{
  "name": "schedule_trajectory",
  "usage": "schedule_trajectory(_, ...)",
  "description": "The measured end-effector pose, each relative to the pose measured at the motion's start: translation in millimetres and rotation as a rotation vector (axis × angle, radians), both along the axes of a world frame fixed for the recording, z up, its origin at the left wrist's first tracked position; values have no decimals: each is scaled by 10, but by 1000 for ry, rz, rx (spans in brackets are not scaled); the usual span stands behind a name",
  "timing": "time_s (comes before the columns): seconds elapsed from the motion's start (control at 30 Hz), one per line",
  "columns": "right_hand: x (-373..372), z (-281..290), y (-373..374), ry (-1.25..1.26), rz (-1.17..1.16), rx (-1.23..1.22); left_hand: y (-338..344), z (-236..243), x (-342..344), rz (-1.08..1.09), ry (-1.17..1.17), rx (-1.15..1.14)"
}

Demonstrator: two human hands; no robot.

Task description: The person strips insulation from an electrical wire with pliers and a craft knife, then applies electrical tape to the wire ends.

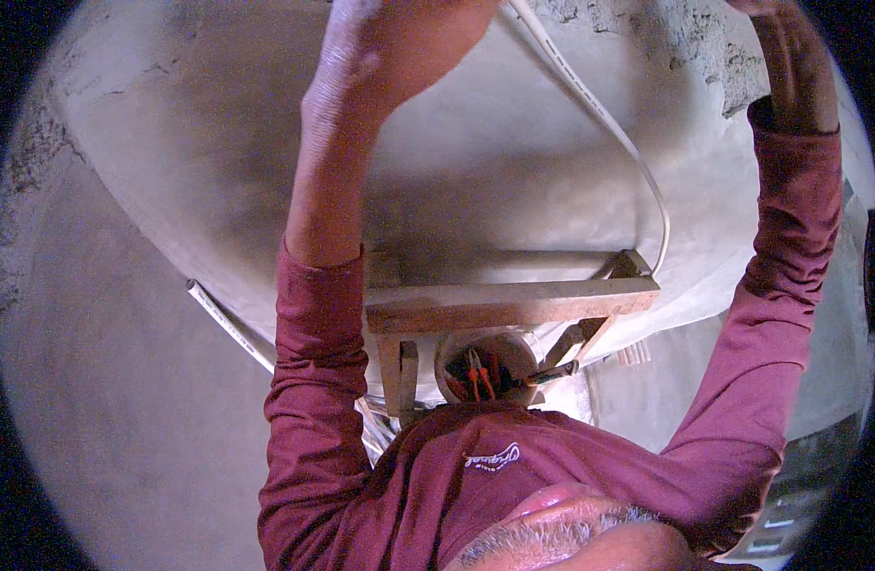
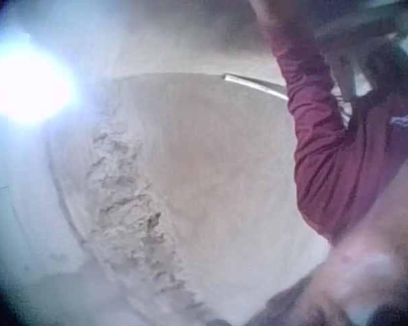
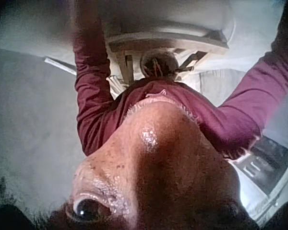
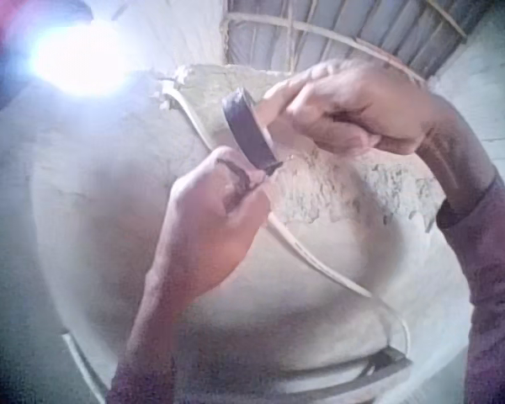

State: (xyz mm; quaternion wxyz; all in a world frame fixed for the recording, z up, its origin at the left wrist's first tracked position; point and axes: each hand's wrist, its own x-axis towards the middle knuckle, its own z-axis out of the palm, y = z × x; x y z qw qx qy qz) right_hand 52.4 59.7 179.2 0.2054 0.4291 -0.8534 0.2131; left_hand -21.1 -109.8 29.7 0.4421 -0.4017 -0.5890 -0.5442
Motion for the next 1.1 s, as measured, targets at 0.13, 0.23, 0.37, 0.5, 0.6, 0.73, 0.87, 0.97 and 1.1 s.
schedule_trajectory(0.13, -208, 1, 140, -29, -141, 191, 142, -98, 122, 168, -5, 95)
schedule_trajectory(0.23, -288, -138, 296, 34, -211, 181, 285, -212, -25, 225, 166, 193)
schedule_trajectory(0.37, -298, -322, 268, -223, -266, 85, 257, -136, 192, 184, 58, 351)
schedule_trajectory(0.5, -179, -522, 576, -11, -214, 270, 270, -50, 237, 95, 97, 195)
schedule_trajectory(0.6, 83, -623, 758, -454, -155, 77, 138, 34, 181, 87, 59, 38)
schedule_trajectory(0.73, 172, -756, 789, -1002, 275, -346, 46, 111, 270, -194, -114, 12)
schedule_trajectory(0.87, 125, -508, 496, -727, 207, -265, 12, 102, 245, -13, -80, -59)
schedule_trajectory(0.97, -43, -275, 424, -136, -138, 19, 84, -11, 157, 5, -73, -73)
schedule_trajectory(1.1, 39, -490, 222, 510, -300, 261, -72, -46, -5, 29, 97, -29)
